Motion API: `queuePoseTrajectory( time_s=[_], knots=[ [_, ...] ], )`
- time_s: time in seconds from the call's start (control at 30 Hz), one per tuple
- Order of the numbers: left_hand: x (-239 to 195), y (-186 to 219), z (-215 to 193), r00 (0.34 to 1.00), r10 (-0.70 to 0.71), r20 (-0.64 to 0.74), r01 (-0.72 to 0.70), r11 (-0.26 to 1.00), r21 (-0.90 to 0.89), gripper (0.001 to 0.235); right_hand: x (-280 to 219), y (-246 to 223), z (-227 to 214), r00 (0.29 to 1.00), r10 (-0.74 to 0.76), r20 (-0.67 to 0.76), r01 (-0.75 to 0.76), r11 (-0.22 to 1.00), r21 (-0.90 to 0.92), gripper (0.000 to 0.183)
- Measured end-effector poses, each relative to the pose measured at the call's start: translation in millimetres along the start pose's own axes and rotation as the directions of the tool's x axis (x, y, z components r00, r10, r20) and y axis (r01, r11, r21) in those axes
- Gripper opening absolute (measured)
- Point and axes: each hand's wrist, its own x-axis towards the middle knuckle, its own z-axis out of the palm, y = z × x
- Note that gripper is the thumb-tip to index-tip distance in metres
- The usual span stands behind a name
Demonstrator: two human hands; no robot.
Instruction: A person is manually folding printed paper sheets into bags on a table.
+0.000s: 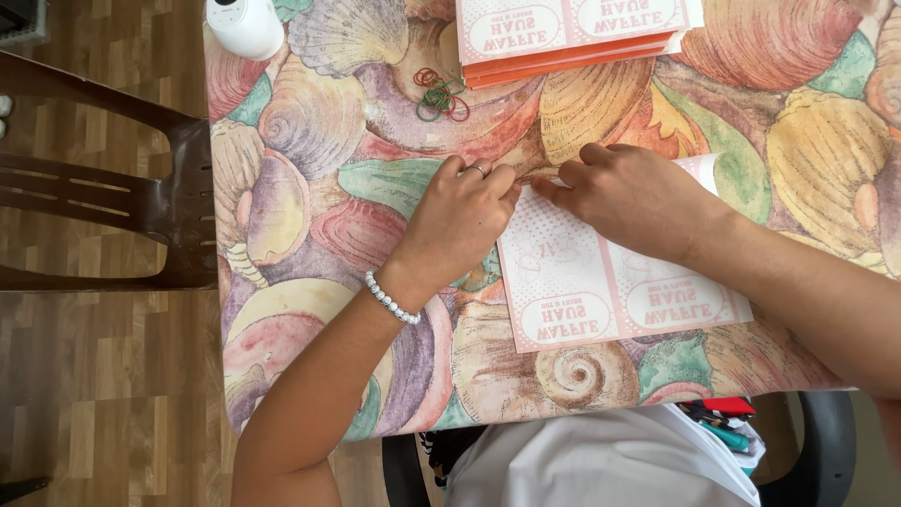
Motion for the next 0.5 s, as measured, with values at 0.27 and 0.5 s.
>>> queuePoseTrajectory(
  time_s=[0.27,0.5],
  knots=[
    [-10.9,0.3,-21.3,0.975,-0.160,0.151,0.161,0.987,0.009,0.019,1.7,1.1,0.9,0.999,-0.030,0.035,0.029,0.999,0.021,0.018],
    [2.4,43.0,-4.2,0.966,-0.257,0.013,0.248,0.915,-0.318,0.039,-5.8,3.8,15.4,0.999,-0.031,-0.011,0.032,0.999,0.006,0.005]
  ],
)
